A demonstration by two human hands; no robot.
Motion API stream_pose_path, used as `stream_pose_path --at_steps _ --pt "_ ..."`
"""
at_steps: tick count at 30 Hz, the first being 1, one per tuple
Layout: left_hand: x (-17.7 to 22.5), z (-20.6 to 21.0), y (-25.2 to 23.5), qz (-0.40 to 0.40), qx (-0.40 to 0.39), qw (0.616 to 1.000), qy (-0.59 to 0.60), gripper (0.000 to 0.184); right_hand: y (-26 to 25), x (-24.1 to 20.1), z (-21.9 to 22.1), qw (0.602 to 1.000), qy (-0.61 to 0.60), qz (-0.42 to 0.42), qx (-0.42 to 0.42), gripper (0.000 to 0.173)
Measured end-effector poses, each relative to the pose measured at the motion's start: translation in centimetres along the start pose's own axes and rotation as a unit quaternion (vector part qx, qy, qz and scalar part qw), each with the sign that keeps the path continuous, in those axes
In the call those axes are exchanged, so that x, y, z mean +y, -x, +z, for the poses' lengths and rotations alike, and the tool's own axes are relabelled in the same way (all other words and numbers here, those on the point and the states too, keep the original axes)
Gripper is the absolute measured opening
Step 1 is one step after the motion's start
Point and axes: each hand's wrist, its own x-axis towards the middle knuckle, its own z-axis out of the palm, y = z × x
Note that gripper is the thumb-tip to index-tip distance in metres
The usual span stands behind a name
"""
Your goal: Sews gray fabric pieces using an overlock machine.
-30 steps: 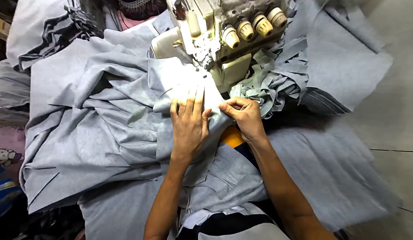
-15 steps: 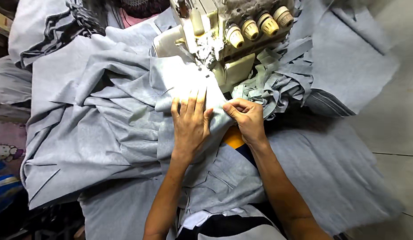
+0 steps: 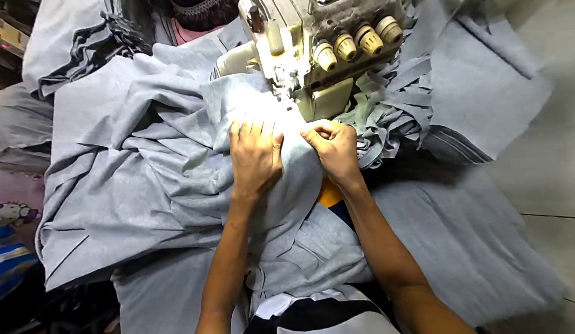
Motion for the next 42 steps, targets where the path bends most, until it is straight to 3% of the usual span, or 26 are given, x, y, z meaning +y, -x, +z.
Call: stream_pose_path --at_steps 7,9,11,14,16,18,20,22,24,27,29,30,32,33,36,39,42 --pt "-2.4 -0.8 -0.9 0.029 -0.004 0.994 0.106 0.049 0.4 0.3 0.5 1.000 0.011 -0.012 0.025 0.018" --pt "-3.3 -2.6 1.2 -0.003 -0.010 0.989 0.144 0.046 1.1 0.3 -0.4 0.998 0.054 -0.031 0.014 0.016" --pt "-5.5 -5.0 4.5 -0.091 -0.004 0.987 0.131 0.046 3.3 0.2 -2.7 0.990 0.136 -0.013 -0.021 0.025" --pt "-10.0 -7.5 11.2 -0.233 -0.012 0.969 0.079 0.055 10.1 0.8 -6.7 0.943 0.301 0.094 -0.108 0.048" --pt "-12.4 -7.4 14.7 -0.259 -0.026 0.964 0.051 0.058 14.7 1.7 -7.5 0.886 0.370 0.180 -0.215 0.065" --pt "-13.8 -7.2 15.9 -0.235 -0.006 0.971 0.051 0.047 17.9 3.4 -6.4 0.851 0.413 0.173 -0.272 0.054" --pt "-14.8 -8.0 15.2 -0.213 0.024 0.974 0.078 0.034 18.4 5.0 -4.9 0.861 0.418 0.117 -0.266 0.025" --pt "-15.9 -9.3 13.8 -0.223 0.057 0.967 0.105 0.029 16.4 4.8 -4.2 0.874 0.388 0.108 -0.273 0.017" --pt "-17.2 -10.8 11.8 -0.239 0.117 0.958 0.109 0.030 15.0 4.2 -3.6 0.913 0.353 0.031 -0.202 0.013" --pt "-19.6 -12.2 7.3 -0.243 0.188 0.947 0.096 0.033 14.1 2.8 -2.0 0.945 0.305 -0.068 -0.099 0.012" --pt "-21.0 -12.3 4.4 -0.249 0.159 0.955 0.025 0.042 14.0 2.8 -0.5 0.939 0.311 -0.061 -0.131 0.022" --pt "-21.3 -12.0 3.1 -0.256 0.122 0.959 -0.014 0.045 13.9 3.3 0.4 0.925 0.329 -0.021 -0.189 0.034" --pt "-20.9 -10.5 1.1 -0.268 0.058 0.960 -0.060 0.044 12.7 5.9 2.7 0.875 0.348 0.092 -0.323 0.061" --pt "-20.6 -9.5 0.6 -0.276 0.030 0.958 -0.072 0.042 11.8 7.9 4.0 0.856 0.349 0.116 -0.363 0.066" --pt "-18.0 -7.9 0.3 -0.278 0.005 0.957 -0.085 0.036 9.1 10.6 7.2 0.850 0.302 0.157 -0.402 0.052" --pt "-11.5 -8.5 5.0 -0.160 0.048 0.985 -0.047 0.032 5.7 5.8 7.1 0.817 0.279 0.306 -0.403 0.043" --pt "-4.2 -7.3 11.0 -0.002 0.053 0.995 0.089 0.026 4.8 5.4 6.2 0.796 0.280 0.390 -0.369 0.042"
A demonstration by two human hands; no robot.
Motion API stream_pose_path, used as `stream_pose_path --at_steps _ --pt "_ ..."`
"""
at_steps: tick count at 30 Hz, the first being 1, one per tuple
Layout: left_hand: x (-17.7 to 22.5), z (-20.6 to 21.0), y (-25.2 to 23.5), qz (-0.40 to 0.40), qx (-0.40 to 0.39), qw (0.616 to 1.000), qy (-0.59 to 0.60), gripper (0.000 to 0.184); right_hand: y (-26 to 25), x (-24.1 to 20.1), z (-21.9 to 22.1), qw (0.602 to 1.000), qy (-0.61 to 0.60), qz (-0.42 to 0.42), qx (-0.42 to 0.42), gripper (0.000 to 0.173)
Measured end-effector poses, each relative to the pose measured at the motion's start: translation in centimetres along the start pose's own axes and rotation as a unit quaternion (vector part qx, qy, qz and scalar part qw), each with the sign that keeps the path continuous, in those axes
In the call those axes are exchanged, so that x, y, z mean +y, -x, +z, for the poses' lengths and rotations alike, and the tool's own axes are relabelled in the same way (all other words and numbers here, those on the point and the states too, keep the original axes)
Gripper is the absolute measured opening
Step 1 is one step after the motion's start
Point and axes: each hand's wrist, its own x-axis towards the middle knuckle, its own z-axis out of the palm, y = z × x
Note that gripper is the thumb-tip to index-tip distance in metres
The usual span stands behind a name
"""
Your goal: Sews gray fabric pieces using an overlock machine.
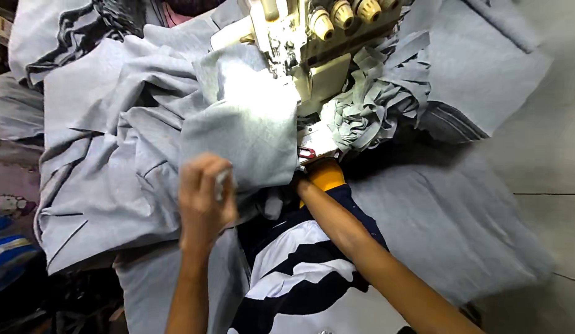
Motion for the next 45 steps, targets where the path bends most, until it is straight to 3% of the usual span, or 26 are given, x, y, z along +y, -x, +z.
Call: stream_pose_path --at_steps 3,5,6,9,12,14,16,18,21,23,24,27,31,34,37,39,42,45 --pt "3.5 3.0 7.2 -0.002 -0.113 0.988 0.104 0.025 -2.9 3.1 1.7 0.993 -0.008 -0.026 0.116 0.041" --pt "3.4 5.8 11.2 -0.101 -0.273 0.947 0.137 0.050 -3.9 4.1 1.9 0.986 0.011 -0.057 0.158 0.042" --pt "2.6 7.4 12.6 -0.154 -0.330 0.924 0.120 0.063 -3.5 3.6 1.4 0.989 0.024 -0.053 0.139 0.043" --pt "0.3 10.5 12.5 -0.300 -0.313 0.900 0.030 0.061 -3.0 2.7 0.4 0.994 0.025 -0.047 0.093 0.044" --pt "-1.1 10.4 10.0 -0.427 -0.352 0.833 0.004 0.050 -3.0 2.7 0.6 0.994 0.024 -0.054 0.092 0.048" --pt "-2.4 10.4 10.3 -0.503 -0.325 0.800 -0.024 0.054 -1.7 3.4 0.7 0.987 0.060 -0.112 0.096 0.051" --pt "-2.7 9.1 10.8 -0.536 -0.289 0.792 -0.046 0.053 1.2 5.5 0.5 0.975 0.028 -0.189 0.110 0.037" --pt "-2.3 6.4 10.2 -0.486 -0.304 0.819 -0.003 0.048 6.0 7.5 -0.4 0.947 -0.071 -0.274 0.148 0.026" --pt "0.2 2.2 9.1 -0.292 -0.365 0.874 0.131 0.040 10.8 7.0 -2.5 0.853 -0.153 -0.354 0.351 0.016" --pt "3.2 2.1 8.1 -0.138 -0.289 0.918 0.235 0.030 10.1 5.4 -4.2 0.806 -0.136 -0.362 0.448 0.018" --pt "4.8 3.0 7.2 -0.079 -0.232 0.938 0.245 0.027 9.1 4.4 -4.9 0.803 -0.122 -0.364 0.456 0.026" --pt "7.6 7.6 4.5 0.022 -0.099 0.992 0.075 0.035 5.8 1.4 -5.8 0.825 -0.118 -0.356 0.423 0.042" --pt "7.7 13.7 2.6 0.016 0.026 0.998 -0.057 0.044 6.1 0.5 -6.2 0.823 -0.160 -0.363 0.406 0.021" --pt "9.1 14.5 1.2 -0.037 0.094 0.993 -0.065 0.038 7.5 1.3 -5.9 0.812 -0.220 -0.376 0.388 0.016" --pt "9.8 12.9 0.2 -0.080 0.099 0.990 -0.059 0.017 7.3 2.0 -6.1 0.792 -0.266 -0.394 0.382 0.020" --pt "9.7 11.6 0.2 -0.087 0.066 0.992 -0.062 0.016 7.2 2.3 -6.3 0.785 -0.278 -0.398 0.386 0.024" --pt "9.5 10.8 0.8 -0.068 0.015 0.996 -0.055 0.046 7.4 2.0 -6.0 0.784 -0.295 -0.402 0.370 0.029" --pt "10.2 12.7 1.3 -0.036 0.050 0.997 -0.035 0.065 7.8 1.4 -5.5 0.793 -0.323 -0.389 0.340 0.032"
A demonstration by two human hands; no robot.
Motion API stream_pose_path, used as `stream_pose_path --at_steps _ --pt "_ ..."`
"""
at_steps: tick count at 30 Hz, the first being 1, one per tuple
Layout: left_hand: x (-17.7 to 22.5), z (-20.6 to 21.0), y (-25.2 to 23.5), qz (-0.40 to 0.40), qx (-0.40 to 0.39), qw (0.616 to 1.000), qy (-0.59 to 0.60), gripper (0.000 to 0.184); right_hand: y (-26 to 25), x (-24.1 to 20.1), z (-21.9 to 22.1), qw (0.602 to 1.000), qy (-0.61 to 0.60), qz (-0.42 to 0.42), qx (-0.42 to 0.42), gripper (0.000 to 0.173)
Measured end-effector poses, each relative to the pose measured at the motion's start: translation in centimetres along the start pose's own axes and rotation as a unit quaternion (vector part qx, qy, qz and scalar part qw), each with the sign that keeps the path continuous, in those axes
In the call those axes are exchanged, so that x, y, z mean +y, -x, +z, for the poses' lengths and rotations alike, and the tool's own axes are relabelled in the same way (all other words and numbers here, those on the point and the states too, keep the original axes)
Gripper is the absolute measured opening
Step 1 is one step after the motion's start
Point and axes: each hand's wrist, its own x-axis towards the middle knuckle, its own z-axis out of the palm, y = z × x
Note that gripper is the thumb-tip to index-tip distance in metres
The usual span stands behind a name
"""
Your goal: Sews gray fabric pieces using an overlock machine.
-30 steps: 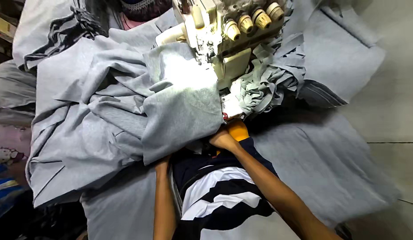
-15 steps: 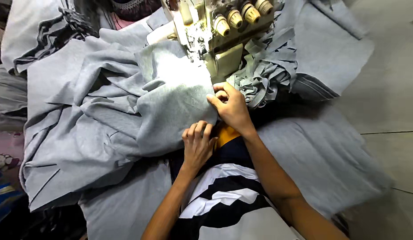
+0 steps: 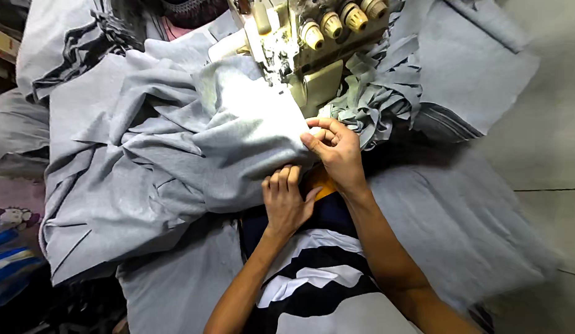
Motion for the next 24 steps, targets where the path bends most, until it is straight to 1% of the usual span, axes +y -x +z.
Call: stream_pose_path --at_steps 2,5,7,8,9,10,11,13,14,15,16,18,20,21,22,24 --pt "0.7 1.7 -0.6 -0.001 0.047 0.999 0.013 0.058 0.2 -0.4 0.3 1.000 -0.020 0.015 -0.002 0.033" --pt "1.8 2.4 -3.3 -0.054 0.116 0.992 0.003 0.040 0.3 -1.0 0.2 0.998 -0.050 0.026 -0.011 0.031" --pt "2.2 1.6 -4.6 -0.077 0.117 0.990 0.022 0.024 0.2 -1.1 -0.2 0.998 -0.059 0.017 -0.012 0.029" --pt "2.2 1.1 -4.9 -0.081 0.109 0.990 0.038 0.018 0.2 -1.1 -0.4 0.998 -0.058 0.011 -0.012 0.028" --pt "2.1 0.6 -5.0 -0.081 0.099 0.991 0.048 0.016 0.1 -1.0 -0.6 0.998 -0.059 0.007 -0.015 0.027" --pt "2.0 0.1 -5.0 -0.079 0.089 0.992 0.047 0.019 0.1 -1.0 -0.7 0.998 -0.064 0.008 -0.020 0.027" --pt "1.9 -0.2 -4.9 -0.078 0.076 0.993 0.037 0.028 0.1 -1.0 -0.8 0.997 -0.075 0.014 -0.025 0.028" --pt "1.8 -0.5 -4.5 -0.085 0.037 0.996 -0.002 0.057 0.3 -1.2 -0.6 0.994 -0.101 0.037 -0.037 0.030" --pt "1.9 -0.3 -4.3 -0.091 0.028 0.995 -0.018 0.067 0.4 -1.3 -0.5 0.991 -0.118 0.048 -0.038 0.031" --pt "1.8 0.1 -4.1 -0.099 0.032 0.994 -0.032 0.069 0.6 -1.5 -0.2 0.989 -0.132 0.054 -0.036 0.031" --pt "1.6 0.6 -4.1 -0.105 0.047 0.992 -0.045 0.064 0.7 -1.6 0.0 0.988 -0.143 0.053 -0.033 0.031" --pt "0.9 1.1 -4.2 -0.108 0.070 0.990 -0.052 0.042 0.8 -1.9 0.1 0.988 -0.149 0.038 -0.026 0.033" --pt "0.1 0.4 -4.1 -0.090 0.066 0.993 -0.023 0.018 0.6 -1.7 0.0 0.991 -0.134 0.018 -0.018 0.034" --pt "-0.3 -0.2 -4.0 -0.077 0.055 0.995 0.001 0.011 0.5 -1.4 -0.2 0.992 -0.122 0.008 -0.013 0.035" --pt "-0.7 -0.9 -3.7 -0.065 0.042 0.997 0.029 0.010 0.4 -1.0 -0.4 0.994 -0.111 0.000 -0.008 0.035" --pt "-1.4 -2.7 -3.1 -0.051 0.014 0.995 0.089 0.012 0.2 -0.2 -0.9 0.996 -0.090 -0.003 0.000 0.035"
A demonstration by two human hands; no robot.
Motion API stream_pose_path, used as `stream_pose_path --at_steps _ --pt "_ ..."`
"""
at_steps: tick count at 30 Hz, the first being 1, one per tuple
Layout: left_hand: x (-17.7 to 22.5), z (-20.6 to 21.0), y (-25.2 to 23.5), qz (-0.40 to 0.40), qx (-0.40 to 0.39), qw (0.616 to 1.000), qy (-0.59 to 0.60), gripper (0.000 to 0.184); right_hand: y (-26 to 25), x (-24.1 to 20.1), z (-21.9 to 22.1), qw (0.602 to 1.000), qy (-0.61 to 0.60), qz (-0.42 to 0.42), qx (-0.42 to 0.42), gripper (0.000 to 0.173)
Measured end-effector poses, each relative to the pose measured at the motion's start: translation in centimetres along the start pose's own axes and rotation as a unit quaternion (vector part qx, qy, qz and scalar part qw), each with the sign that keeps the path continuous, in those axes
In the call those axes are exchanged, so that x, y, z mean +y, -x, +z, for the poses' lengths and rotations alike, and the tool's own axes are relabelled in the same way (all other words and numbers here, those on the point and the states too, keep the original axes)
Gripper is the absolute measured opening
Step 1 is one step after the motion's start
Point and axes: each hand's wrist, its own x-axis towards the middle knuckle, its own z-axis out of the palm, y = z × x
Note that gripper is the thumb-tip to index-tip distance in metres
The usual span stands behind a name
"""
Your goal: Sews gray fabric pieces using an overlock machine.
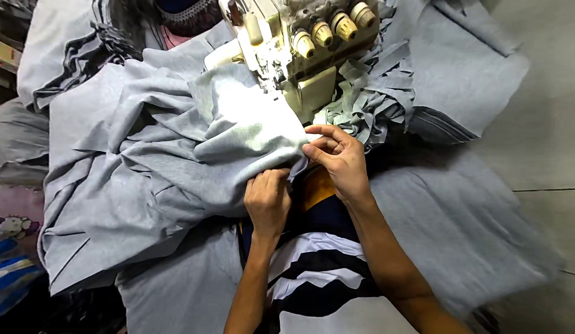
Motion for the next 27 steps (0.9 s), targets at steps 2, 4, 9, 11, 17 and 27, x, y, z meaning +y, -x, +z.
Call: stream_pose_path --at_steps 2,4,9,11,17,27 --pt "-0.4 -2.2 0.5 0.008 -0.048 0.995 0.090 0.010 0.1 0.6 -0.4 1.000 0.020 0.006 0.006 0.035" --pt "-0.4 -4.3 0.5 0.016 -0.089 0.980 0.178 0.012 0.3 1.2 -0.6 0.999 0.039 0.010 0.003 0.034" --pt "1.2 -8.6 -1.4 -0.034 -0.032 0.982 0.182 0.021 0.5 2.0 0.0 0.993 0.118 -0.021 -0.012 0.021" --pt "1.9 -9.4 -3.3 -0.046 -0.006 0.982 0.182 0.021 0.6 2.1 0.5 0.982 0.182 -0.058 -0.007 0.019" --pt "3.3 -10.2 -7.3 -0.023 -0.114 0.958 0.261 0.028 0.6 1.5 1.1 0.974 0.210 -0.082 0.000 0.019" --pt "-1.4 -7.3 -1.6 -0.058 -0.448 0.880 0.147 0.045 0.5 3.2 0.9 0.993 0.111 -0.040 -0.006 0.032"
